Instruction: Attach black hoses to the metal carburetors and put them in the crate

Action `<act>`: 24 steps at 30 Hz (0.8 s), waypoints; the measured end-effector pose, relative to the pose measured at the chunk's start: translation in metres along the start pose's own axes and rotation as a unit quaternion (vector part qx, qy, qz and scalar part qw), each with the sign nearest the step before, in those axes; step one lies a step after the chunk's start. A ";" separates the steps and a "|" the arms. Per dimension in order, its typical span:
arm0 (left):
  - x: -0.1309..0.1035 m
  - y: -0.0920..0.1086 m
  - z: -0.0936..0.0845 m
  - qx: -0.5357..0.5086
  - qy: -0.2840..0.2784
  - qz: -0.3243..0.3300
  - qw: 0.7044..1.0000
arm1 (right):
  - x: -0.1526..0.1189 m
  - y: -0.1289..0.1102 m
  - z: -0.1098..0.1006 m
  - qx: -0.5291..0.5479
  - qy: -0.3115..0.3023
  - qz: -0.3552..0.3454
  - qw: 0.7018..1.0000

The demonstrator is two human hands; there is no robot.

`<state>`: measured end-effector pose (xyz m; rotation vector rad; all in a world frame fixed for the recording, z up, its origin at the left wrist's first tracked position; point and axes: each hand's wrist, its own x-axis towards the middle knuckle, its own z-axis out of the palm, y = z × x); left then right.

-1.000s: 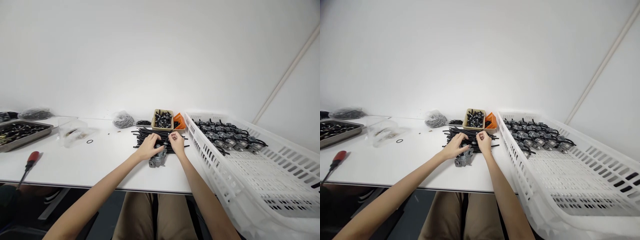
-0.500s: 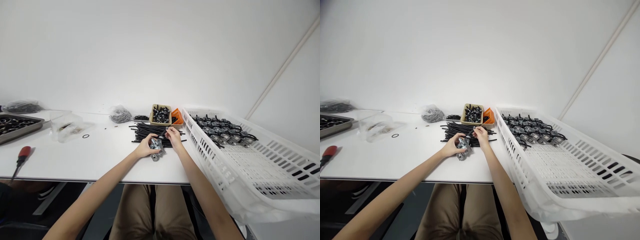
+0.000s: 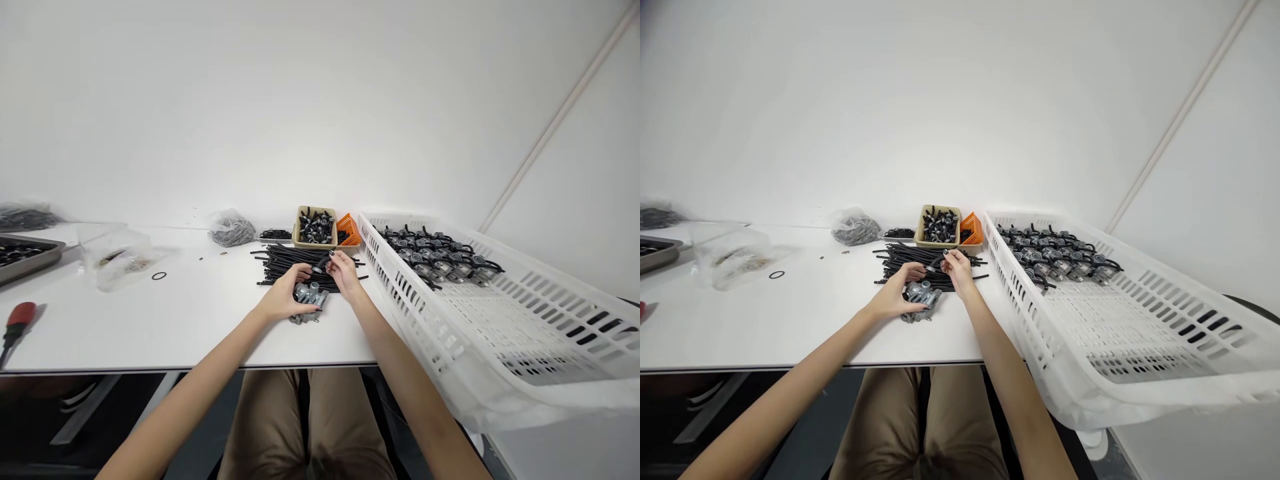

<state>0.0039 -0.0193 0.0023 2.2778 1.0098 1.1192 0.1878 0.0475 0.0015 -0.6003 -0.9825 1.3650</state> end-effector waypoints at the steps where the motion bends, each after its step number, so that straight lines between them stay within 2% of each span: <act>1: 0.000 -0.002 0.001 -0.013 0.006 -0.025 1.000 | -0.001 -0.001 0.000 0.003 -0.003 -0.002 1.000; 6: 0.000 -0.012 0.005 -0.057 -0.020 -0.113 0.992 | -0.004 -0.003 -0.001 -0.018 -0.056 0.006 0.998; 13: 0.005 -0.028 0.009 -0.154 -0.020 -0.123 0.980 | -0.005 -0.004 -0.002 -0.011 -0.079 0.011 0.997; 18: 0.009 -0.034 0.012 -0.263 -0.028 -0.160 0.951 | -0.009 -0.002 0.000 -0.020 -0.121 0.047 0.991; 24: 0.011 -0.032 0.015 -0.344 -0.002 -0.240 0.908 | -0.016 -0.006 0.004 -0.035 -0.157 0.062 0.985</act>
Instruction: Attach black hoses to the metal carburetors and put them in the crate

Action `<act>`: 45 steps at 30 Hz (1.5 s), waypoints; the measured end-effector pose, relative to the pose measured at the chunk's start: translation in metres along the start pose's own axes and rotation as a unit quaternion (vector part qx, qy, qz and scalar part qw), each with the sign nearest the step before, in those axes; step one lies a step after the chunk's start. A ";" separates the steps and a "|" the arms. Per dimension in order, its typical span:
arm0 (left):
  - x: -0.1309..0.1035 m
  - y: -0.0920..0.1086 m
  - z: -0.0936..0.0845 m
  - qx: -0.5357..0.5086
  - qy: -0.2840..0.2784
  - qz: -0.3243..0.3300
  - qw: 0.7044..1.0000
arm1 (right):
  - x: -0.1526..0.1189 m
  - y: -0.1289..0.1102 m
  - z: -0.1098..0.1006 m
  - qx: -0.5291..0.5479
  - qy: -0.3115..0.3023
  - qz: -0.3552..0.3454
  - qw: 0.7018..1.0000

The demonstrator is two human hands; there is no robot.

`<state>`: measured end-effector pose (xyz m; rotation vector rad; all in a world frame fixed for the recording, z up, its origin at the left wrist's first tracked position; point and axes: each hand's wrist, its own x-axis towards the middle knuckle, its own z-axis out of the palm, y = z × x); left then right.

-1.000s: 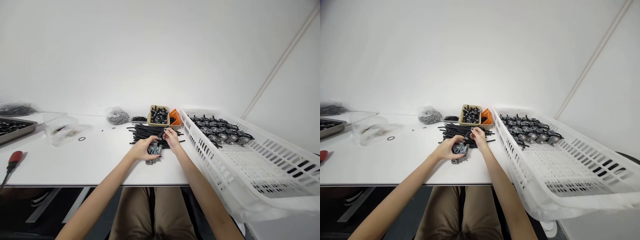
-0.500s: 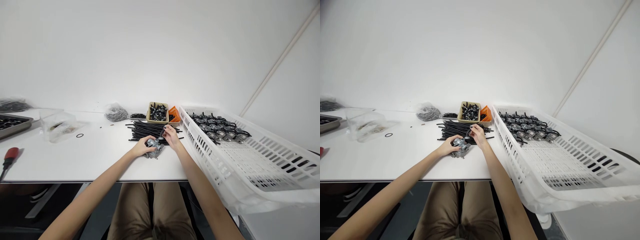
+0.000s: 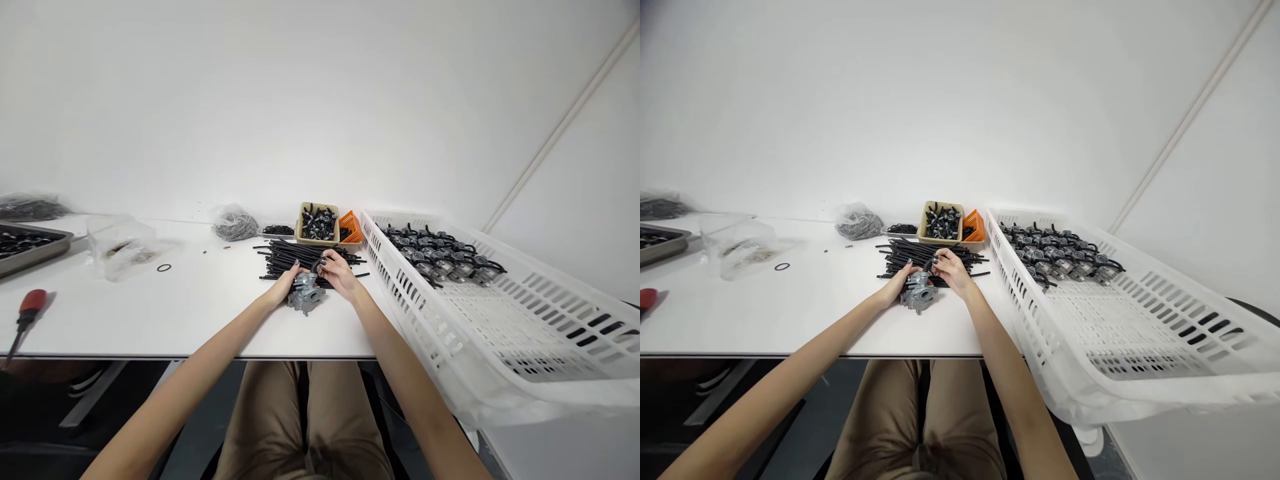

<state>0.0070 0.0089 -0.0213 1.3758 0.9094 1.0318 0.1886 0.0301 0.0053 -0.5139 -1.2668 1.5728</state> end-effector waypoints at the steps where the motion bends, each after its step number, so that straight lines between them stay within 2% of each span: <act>1: 0.000 0.001 0.000 -0.007 -0.001 -0.004 1.000 | -0.001 -0.001 0.001 0.006 -0.006 -0.002 1.000; 7: -0.001 0.002 -0.002 -0.011 0.012 -0.006 1.000 | -0.006 -0.002 0.003 0.065 -0.065 0.023 0.995; 11: -0.001 0.001 -0.003 -0.019 0.018 -0.015 1.000 | -0.005 0.002 0.000 0.054 -0.099 0.046 0.993; 18: 0.000 0.001 -0.003 -0.019 0.021 -0.013 1.000 | 0.003 0.015 -0.003 -0.018 -0.092 0.024 0.995; 23: 0.000 -0.001 -0.004 -0.060 0.027 -0.026 0.998 | 0.003 0.015 -0.002 -0.054 -0.111 0.027 0.992; 28: 0.003 -0.004 -0.006 -0.049 0.051 -0.026 0.997 | 0.003 0.014 0.001 -0.081 -0.140 0.023 0.987; 32: 0.005 -0.006 -0.008 -0.043 0.037 -0.022 0.998 | 0.004 0.015 0.001 -0.104 -0.137 0.020 0.985; 38: 0.006 -0.009 -0.010 -0.045 0.054 -0.035 0.997 | 0.004 0.018 0.000 -0.119 -0.127 0.016 0.985; 45: 0.007 -0.011 -0.012 -0.054 0.040 -0.032 0.997 | 0.006 0.019 0.000 -0.120 -0.142 0.008 0.983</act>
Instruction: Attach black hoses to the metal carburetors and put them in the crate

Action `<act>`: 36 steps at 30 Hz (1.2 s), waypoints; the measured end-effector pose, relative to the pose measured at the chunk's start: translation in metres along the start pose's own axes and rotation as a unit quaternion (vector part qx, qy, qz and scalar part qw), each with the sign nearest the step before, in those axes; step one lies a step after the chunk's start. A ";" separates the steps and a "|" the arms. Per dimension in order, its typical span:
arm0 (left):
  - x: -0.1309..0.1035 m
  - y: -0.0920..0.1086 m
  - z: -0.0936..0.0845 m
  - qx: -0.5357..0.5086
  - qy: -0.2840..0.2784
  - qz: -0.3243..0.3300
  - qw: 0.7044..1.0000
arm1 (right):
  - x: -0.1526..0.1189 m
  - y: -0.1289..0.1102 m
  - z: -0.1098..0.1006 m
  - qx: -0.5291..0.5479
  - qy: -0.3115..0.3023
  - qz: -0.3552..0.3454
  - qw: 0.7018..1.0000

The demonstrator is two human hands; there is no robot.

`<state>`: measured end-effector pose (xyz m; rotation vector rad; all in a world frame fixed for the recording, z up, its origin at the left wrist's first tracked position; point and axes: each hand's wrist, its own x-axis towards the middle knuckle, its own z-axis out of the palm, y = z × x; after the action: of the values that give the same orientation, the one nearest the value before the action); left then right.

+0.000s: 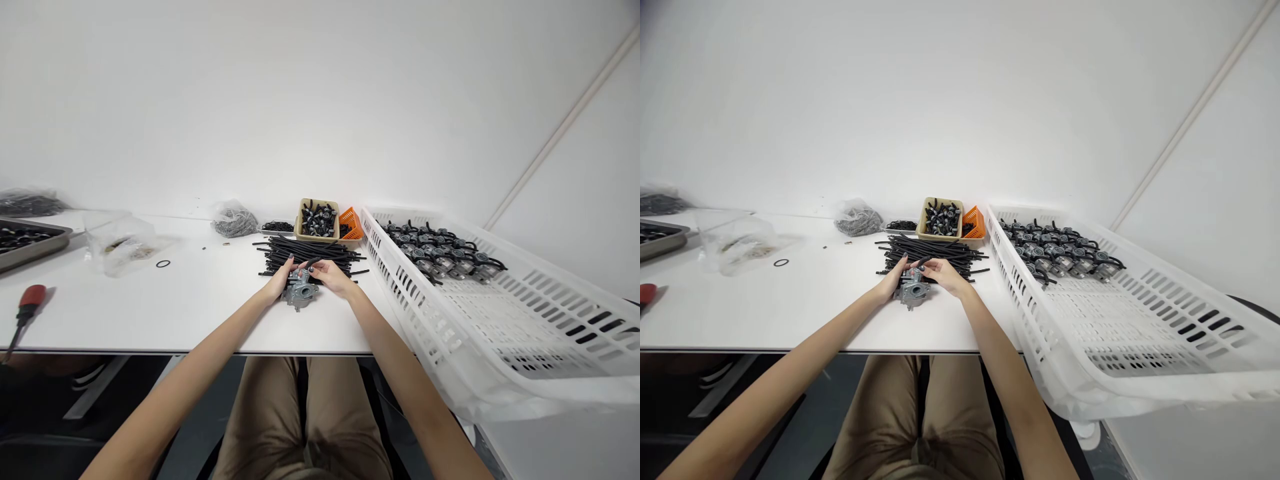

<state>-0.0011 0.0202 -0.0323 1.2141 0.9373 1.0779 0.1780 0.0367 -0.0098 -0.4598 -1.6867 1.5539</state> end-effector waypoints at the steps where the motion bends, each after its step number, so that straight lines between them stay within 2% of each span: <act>1: 0.000 0.001 0.000 0.000 0.000 0.001 1.000 | 0.000 0.000 0.000 0.001 0.000 -0.003 1.000; 11: -0.005 0.008 0.005 0.029 0.006 -0.001 1.000 | 0.001 0.004 0.001 0.018 0.020 0.011 1.000; 24: -0.005 0.008 0.004 0.050 0.005 0.016 0.999 | -0.001 -0.007 0.007 0.076 0.051 0.038 0.995; 29: -0.005 0.009 0.004 0.046 0.007 0.019 0.999 | -0.004 -0.009 0.006 0.071 0.037 0.029 0.996; 36: -0.005 0.008 0.004 0.042 0.007 0.007 0.999 | -0.004 -0.008 0.006 0.080 0.037 0.049 0.995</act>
<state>0.0006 0.0142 -0.0239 1.2842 0.9955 1.0683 0.1775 0.0285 -0.0028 -0.5167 -1.4893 1.7069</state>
